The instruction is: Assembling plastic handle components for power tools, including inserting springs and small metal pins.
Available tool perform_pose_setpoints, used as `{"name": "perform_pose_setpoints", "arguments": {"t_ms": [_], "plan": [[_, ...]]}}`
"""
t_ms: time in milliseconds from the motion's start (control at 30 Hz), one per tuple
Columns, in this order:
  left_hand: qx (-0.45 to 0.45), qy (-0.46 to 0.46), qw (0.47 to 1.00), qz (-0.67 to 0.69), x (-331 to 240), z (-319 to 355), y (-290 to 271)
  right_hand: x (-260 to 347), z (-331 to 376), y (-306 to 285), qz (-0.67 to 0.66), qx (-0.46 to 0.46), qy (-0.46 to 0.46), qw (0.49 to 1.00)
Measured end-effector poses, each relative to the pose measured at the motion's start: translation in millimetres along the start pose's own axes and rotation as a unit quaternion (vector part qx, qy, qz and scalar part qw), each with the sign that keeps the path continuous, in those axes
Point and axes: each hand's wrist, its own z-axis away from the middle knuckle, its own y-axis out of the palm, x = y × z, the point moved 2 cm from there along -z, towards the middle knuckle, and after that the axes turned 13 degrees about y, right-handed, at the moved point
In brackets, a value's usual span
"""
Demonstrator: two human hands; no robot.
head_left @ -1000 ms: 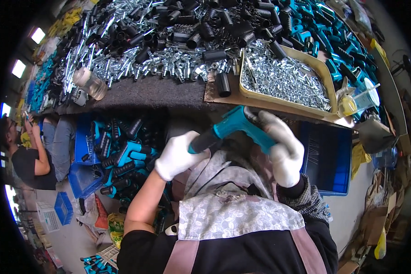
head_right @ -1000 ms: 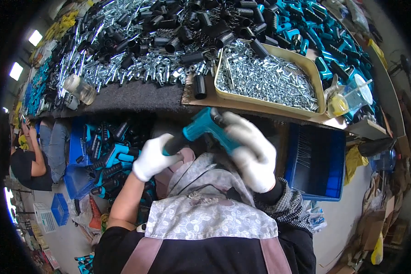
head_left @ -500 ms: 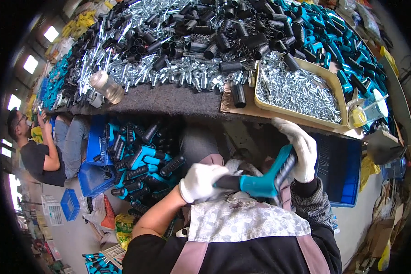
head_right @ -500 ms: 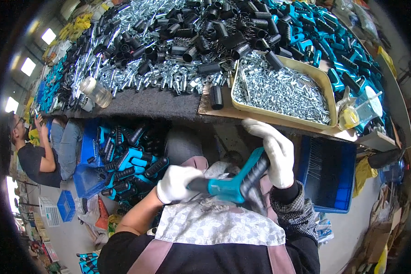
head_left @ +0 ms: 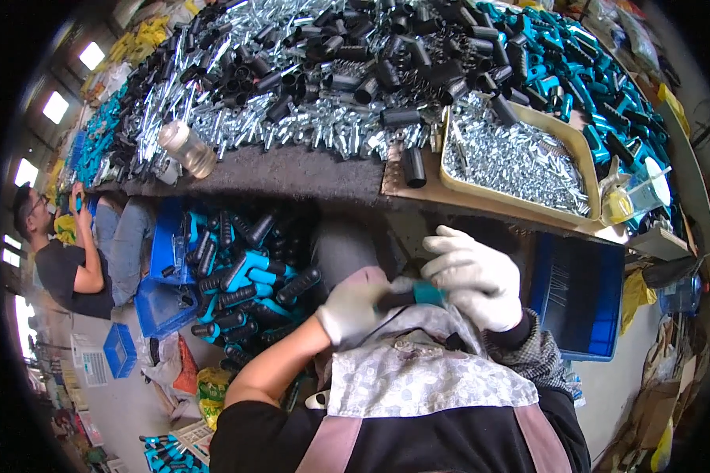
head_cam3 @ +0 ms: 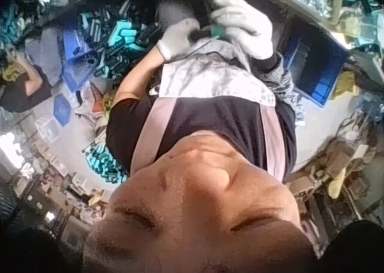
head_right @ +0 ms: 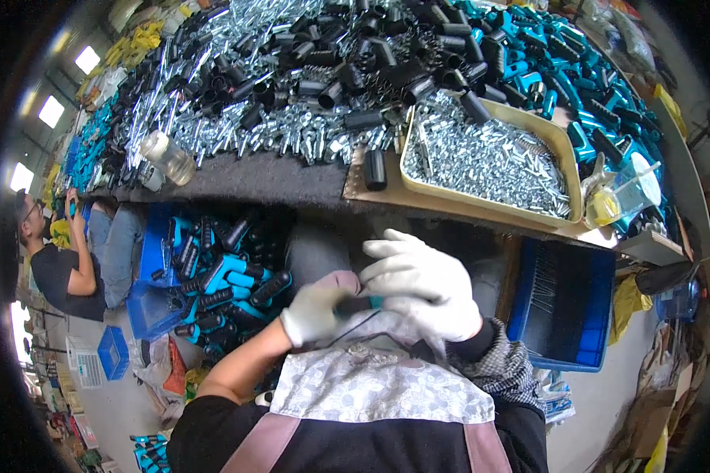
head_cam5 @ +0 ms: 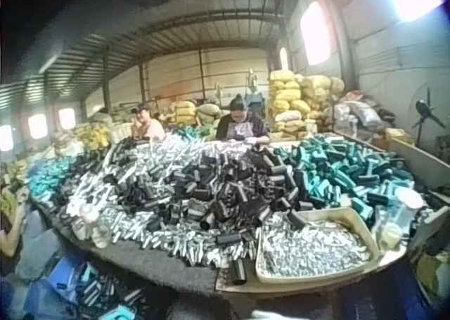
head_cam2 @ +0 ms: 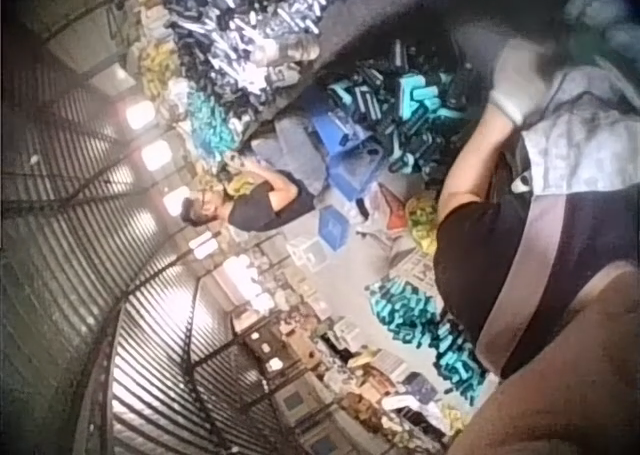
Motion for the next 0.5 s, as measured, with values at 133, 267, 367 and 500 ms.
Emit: {"name": "perform_pose_setpoints", "arguments": {"t_ms": [133, 267, 367, 500], "plan": [[-0.112, 0.090, 0.989, 0.040, -12, -11, -23, -25, 14, -15, -0.092, -0.169, 0.150, 0.970], [-0.056, -0.018, 0.996, 0.060, 16, -1, 8, 13, -2, 17, 0.077, -0.076, -0.021, 0.994], [0.113, 0.027, 0.993, -0.023, -12, 6, -6, -22, -2, -12, 0.093, -0.077, 0.373, 0.920], [0.186, 0.038, 0.964, -0.188, -12, -18, -38, -70, 23, 13, 0.360, 0.023, 0.317, 0.877]]}}
